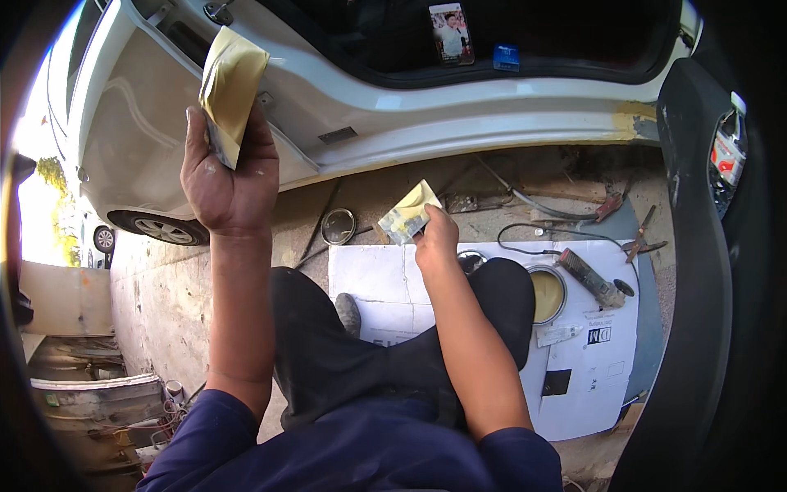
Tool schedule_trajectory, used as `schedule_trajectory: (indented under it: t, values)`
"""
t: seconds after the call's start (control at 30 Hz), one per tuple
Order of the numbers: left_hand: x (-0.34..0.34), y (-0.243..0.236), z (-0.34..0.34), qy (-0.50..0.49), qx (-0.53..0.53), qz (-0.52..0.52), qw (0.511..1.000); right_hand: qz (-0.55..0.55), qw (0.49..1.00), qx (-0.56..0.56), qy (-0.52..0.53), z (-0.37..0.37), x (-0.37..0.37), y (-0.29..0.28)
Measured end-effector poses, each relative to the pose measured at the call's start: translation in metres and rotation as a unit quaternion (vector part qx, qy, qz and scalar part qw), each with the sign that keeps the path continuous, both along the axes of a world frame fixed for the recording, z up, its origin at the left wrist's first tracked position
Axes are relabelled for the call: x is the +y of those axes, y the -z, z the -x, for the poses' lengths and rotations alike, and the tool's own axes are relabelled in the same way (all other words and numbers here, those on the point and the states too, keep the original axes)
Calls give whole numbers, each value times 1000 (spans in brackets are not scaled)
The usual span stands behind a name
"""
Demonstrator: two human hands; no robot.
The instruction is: The person kneels beside an open car door and applies a yellow paste from a can onto a sanding block. They then rub the paste onto the lower edge of the car door sill, repeatedly dipping the block into the can to reload material.
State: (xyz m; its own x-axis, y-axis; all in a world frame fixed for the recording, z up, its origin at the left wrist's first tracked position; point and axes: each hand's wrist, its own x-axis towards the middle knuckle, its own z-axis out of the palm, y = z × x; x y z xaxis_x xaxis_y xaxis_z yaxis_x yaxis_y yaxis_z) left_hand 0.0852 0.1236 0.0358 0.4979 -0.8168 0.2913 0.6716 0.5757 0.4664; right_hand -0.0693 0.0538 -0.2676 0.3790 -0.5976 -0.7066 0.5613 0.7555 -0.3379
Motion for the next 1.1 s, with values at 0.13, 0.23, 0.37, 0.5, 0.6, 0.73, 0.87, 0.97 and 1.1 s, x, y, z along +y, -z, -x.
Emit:
schedule_trajectory:
  t: [0.13,0.23,0.37,0.5,0.6,0.73,0.87,0.97,1.1]
  values:
    - [-15,17,-19,20,34,0,999,-8,1000,-11,-10,-61,24,21]
    - [-23,38,-37,28,29,-3,999,-22,999,-34,-11,-104,42,21]
    - [-27,73,-51,35,0,-34,999,-42,998,-40,34,-143,46,33]
    - [-32,103,-62,86,0,-55,995,-68,987,-85,120,-166,46,47]
    - [-36,115,-64,92,-11,-73,993,-64,981,-82,162,-174,45,49]
    - [-27,124,-69,122,-18,-78,989,-31,982,-60,174,-184,44,52]
    - [-18,119,-81,137,-28,-58,988,-24,987,-8,159,-190,39,36]
    - [-10,116,-93,142,-15,-52,988,38,984,-20,175,-202,34,29]
    - [-4,117,-100,135,-13,-62,989,83,981,62,162,-217,33,16]
